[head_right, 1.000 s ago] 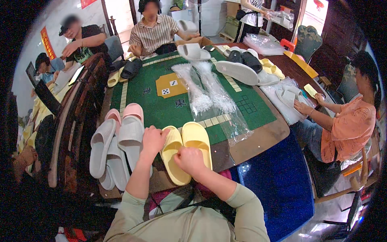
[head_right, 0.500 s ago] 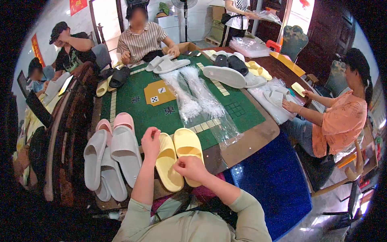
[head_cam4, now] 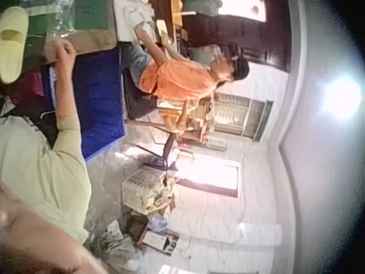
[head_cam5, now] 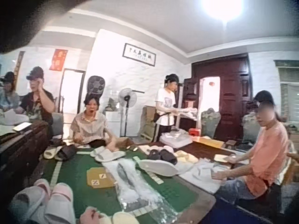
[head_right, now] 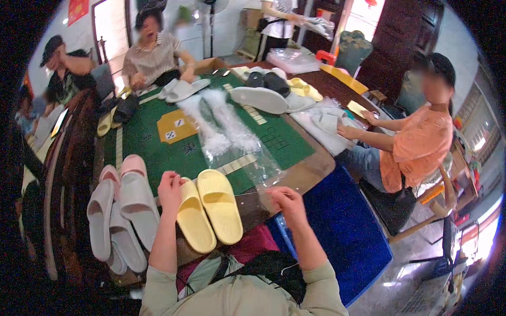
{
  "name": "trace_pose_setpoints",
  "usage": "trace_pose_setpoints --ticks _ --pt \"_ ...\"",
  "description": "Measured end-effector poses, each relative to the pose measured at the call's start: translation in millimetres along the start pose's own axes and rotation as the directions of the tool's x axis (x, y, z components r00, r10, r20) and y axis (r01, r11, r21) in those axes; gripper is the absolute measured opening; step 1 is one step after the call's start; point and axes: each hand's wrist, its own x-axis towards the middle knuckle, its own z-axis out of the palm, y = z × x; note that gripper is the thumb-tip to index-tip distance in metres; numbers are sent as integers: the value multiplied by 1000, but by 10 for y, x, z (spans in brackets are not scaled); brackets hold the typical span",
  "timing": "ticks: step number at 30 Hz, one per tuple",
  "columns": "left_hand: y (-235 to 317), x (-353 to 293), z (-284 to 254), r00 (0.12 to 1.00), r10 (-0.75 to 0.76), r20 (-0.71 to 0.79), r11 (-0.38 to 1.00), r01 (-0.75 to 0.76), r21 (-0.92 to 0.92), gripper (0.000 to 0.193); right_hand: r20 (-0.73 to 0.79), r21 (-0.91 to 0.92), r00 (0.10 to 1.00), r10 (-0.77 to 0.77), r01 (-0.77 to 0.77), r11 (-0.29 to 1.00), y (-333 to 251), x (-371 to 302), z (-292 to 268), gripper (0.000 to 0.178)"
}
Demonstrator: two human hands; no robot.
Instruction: The person fastens pairs of slippers together by taking plastic fastener ties from the table, threading them through the slippers, and securing them by hand.
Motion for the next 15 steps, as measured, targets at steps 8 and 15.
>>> trace_pose_setpoints --ticks 8,15 --pt "252 -19 -155 987 44 154 929 -97 357 12 352 -62 930 106 -90 994 -76 -18 675 13" --pt "485 61 148 906 243 346 943 -304 133 13 448 -740 890 -84 422 524 492 40 914 21"
